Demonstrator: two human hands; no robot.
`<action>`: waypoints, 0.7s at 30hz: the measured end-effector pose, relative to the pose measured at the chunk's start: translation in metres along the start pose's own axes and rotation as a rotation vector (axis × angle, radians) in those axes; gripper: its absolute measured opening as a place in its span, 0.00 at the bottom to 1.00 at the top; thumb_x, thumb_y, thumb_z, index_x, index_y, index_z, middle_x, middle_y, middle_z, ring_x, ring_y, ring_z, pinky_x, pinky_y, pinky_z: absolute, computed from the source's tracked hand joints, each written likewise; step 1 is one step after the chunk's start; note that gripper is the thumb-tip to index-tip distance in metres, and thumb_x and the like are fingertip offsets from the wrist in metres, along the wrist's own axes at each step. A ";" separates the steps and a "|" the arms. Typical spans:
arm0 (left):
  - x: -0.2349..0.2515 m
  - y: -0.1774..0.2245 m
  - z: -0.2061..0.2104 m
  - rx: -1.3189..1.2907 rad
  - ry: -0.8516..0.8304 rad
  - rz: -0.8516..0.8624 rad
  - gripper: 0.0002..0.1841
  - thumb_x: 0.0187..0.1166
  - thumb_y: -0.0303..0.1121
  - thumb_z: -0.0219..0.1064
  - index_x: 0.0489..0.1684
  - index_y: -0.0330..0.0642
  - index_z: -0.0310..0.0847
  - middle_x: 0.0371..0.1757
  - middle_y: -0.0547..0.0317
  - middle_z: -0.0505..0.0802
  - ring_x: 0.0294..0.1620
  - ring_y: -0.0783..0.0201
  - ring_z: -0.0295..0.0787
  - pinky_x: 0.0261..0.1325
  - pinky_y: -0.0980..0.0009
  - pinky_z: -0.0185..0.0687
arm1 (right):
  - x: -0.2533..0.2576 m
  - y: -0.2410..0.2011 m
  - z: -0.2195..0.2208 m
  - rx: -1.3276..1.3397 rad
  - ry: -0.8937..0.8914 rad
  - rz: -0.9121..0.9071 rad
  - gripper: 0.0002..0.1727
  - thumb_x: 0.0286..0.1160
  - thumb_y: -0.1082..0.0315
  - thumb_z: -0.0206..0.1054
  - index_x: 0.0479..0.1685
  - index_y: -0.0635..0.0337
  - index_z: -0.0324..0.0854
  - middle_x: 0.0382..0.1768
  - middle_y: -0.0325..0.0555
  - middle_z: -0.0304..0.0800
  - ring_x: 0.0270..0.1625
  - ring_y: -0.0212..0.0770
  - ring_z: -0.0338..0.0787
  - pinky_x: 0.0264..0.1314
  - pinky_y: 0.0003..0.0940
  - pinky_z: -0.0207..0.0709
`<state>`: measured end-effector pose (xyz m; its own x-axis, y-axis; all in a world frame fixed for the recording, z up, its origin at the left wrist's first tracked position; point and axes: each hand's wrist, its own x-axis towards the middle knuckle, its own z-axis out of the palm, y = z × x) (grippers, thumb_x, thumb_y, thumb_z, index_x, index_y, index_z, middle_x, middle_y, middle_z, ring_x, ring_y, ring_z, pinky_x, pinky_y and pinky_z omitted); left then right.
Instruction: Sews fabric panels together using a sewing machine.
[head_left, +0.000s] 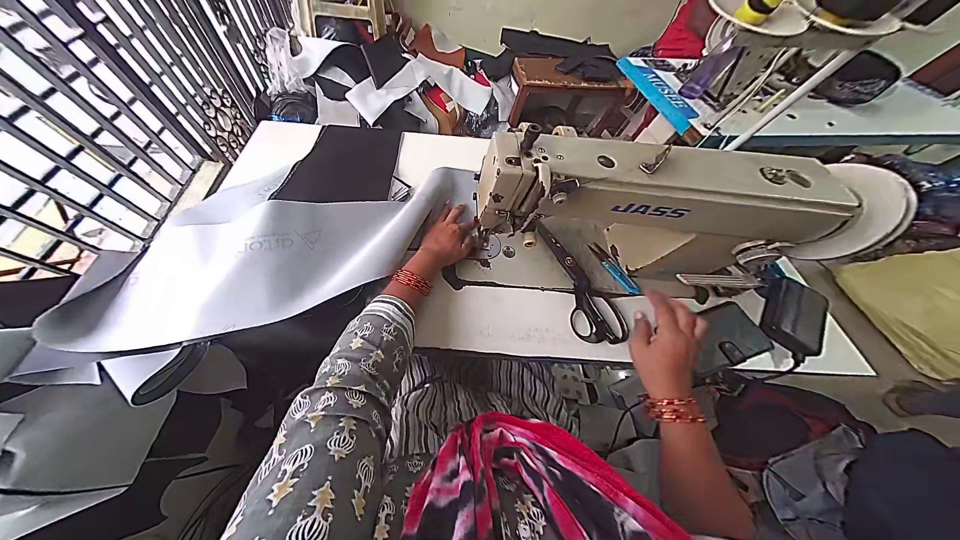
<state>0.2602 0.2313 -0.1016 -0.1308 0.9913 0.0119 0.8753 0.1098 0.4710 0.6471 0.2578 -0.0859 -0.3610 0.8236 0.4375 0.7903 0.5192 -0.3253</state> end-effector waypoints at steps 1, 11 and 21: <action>0.002 -0.001 0.001 0.009 0.005 -0.015 0.23 0.91 0.43 0.53 0.81 0.48 0.77 0.93 0.43 0.63 0.96 0.38 0.42 0.90 0.31 0.29 | -0.006 -0.006 0.006 0.025 -0.006 -0.039 0.19 0.83 0.74 0.57 0.67 0.75 0.83 0.65 0.79 0.83 0.70 0.82 0.78 0.77 0.72 0.64; 0.007 0.000 0.004 -0.013 0.140 -0.280 0.28 0.92 0.48 0.50 0.92 0.59 0.63 0.94 0.40 0.58 0.96 0.33 0.39 0.89 0.27 0.29 | -0.019 -0.035 0.023 -0.007 -0.206 -0.033 0.25 0.78 0.79 0.65 0.76 0.76 0.75 0.65 0.78 0.84 0.67 0.80 0.83 0.74 0.70 0.69; -0.029 -0.002 0.000 -0.108 0.134 -0.399 0.31 0.94 0.47 0.46 0.95 0.48 0.53 0.95 0.31 0.48 0.96 0.35 0.39 0.93 0.41 0.41 | -0.024 -0.028 -0.009 0.383 -0.409 0.261 0.31 0.70 0.78 0.66 0.78 0.71 0.71 0.47 0.66 0.89 0.39 0.52 0.87 0.42 0.50 0.81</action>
<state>0.2621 0.2028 -0.1035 -0.5144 0.8540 -0.0783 0.6911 0.4669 0.5517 0.6382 0.2216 -0.0803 -0.4001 0.9160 -0.0293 0.6719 0.2714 -0.6891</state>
